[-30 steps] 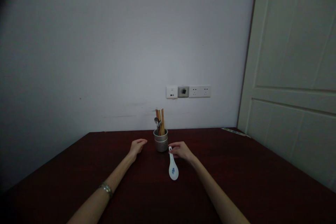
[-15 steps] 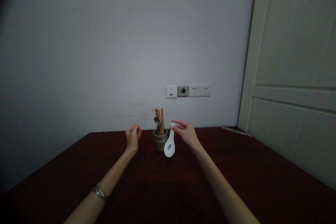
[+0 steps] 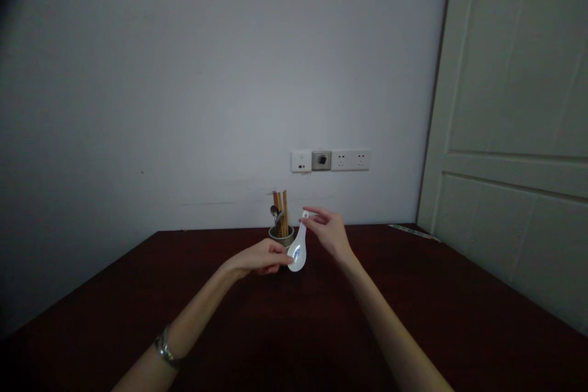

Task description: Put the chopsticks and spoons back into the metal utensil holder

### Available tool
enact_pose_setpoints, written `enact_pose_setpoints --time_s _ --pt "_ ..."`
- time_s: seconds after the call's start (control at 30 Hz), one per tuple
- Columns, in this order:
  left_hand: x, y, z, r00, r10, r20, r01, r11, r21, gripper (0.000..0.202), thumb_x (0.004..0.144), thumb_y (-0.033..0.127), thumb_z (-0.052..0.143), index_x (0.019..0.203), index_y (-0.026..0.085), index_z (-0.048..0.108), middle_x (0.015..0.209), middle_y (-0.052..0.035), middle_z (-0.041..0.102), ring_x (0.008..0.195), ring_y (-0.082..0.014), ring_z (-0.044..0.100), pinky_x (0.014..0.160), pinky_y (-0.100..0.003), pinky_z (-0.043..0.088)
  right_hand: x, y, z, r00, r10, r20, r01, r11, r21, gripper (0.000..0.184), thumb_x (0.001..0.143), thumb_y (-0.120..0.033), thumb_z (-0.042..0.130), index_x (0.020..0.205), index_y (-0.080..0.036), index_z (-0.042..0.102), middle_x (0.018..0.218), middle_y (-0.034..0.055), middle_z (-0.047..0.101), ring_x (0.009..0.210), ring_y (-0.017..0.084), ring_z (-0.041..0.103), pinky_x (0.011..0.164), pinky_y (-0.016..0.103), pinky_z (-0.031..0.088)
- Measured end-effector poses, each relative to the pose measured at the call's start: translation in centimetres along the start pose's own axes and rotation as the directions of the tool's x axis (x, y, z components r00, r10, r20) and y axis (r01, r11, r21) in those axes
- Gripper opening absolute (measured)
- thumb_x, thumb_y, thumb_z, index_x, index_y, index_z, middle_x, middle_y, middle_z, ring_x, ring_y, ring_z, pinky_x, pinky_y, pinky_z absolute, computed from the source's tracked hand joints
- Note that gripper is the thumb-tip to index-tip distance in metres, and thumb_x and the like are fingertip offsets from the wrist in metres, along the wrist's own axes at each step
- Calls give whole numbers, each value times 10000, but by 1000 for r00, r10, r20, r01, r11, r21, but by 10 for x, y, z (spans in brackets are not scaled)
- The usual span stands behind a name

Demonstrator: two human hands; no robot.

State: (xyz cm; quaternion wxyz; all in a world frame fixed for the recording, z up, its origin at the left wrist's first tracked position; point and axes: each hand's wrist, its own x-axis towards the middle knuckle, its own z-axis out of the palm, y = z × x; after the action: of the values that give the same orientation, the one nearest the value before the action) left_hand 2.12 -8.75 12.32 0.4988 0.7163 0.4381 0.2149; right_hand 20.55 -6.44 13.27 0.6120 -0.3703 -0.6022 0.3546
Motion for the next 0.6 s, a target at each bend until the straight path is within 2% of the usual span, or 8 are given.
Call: enact_pose_setpoints --time_s 0.1,0.17,0.27,0.33,0.43,0.5,0.6 --pt "0 -4 0 992 -14 125 23 997 -69 327 622 425 638 739 121 618 408 64 407 326 -24 244 359 -199 96 1 3 -1 1000 -11 -17 12 1000 12 444 564 -338 689 944 -118 624 672 50 666 657 168 619 581 253 469" --pt "1 -6 0 992 -9 126 26 992 -127 314 619 400 646 756 119 626 411 73 387 335 -17 217 365 -200 80 2 5 -2 999 -22 -24 23 1000 17 442 574 -347 685 951 -124 616 677 46 663 664 164 618 587 251 473" --pt "5 -9 -3 998 1 64 10 984 -177 277 624 376 640 712 115 615 428 74 376 343 -12 202 370 -201 67 4 5 -6 999 -21 -50 22 1000 10 439 581 -351 683 950 -125 608 669 34 654 643 151 612 587 245 475" --pt "7 -11 -6 1000 9 -9 -10 982 -186 247 635 362 624 655 117 591 430 72 377 338 -13 199 368 -206 63 4 3 -9 998 -11 -63 10 1000 -21 450 577 -339 688 959 -117 602 648 24 644 615 141 604 575 239 471" --pt "11 -15 -14 985 13 -173 -43 985 -167 242 650 350 597 568 128 547 407 76 348 328 -17 189 363 -211 69 2 -3 -12 999 -16 -42 12 994 -110 429 577 -307 684 949 -108 606 636 24 640 609 140 601 563 232 463" --pt "13 -16 -19 953 22 -302 -65 989 -131 246 655 352 587 561 127 556 398 79 328 330 -22 192 364 -210 81 1 -6 -13 999 -32 2 32 983 -182 374 587 -279 671 918 -112 619 666 36 654 629 144 604 570 230 462" --pt "13 -14 -26 871 77 -485 -113 993 -44 268 658 366 588 578 110 602 392 68 343 348 -30 230 376 -204 124 -2 -6 -10 997 1 81 21 964 -264 322 587 -220 660 893 -121 633 675 37 666 609 134 598 565 221 457"
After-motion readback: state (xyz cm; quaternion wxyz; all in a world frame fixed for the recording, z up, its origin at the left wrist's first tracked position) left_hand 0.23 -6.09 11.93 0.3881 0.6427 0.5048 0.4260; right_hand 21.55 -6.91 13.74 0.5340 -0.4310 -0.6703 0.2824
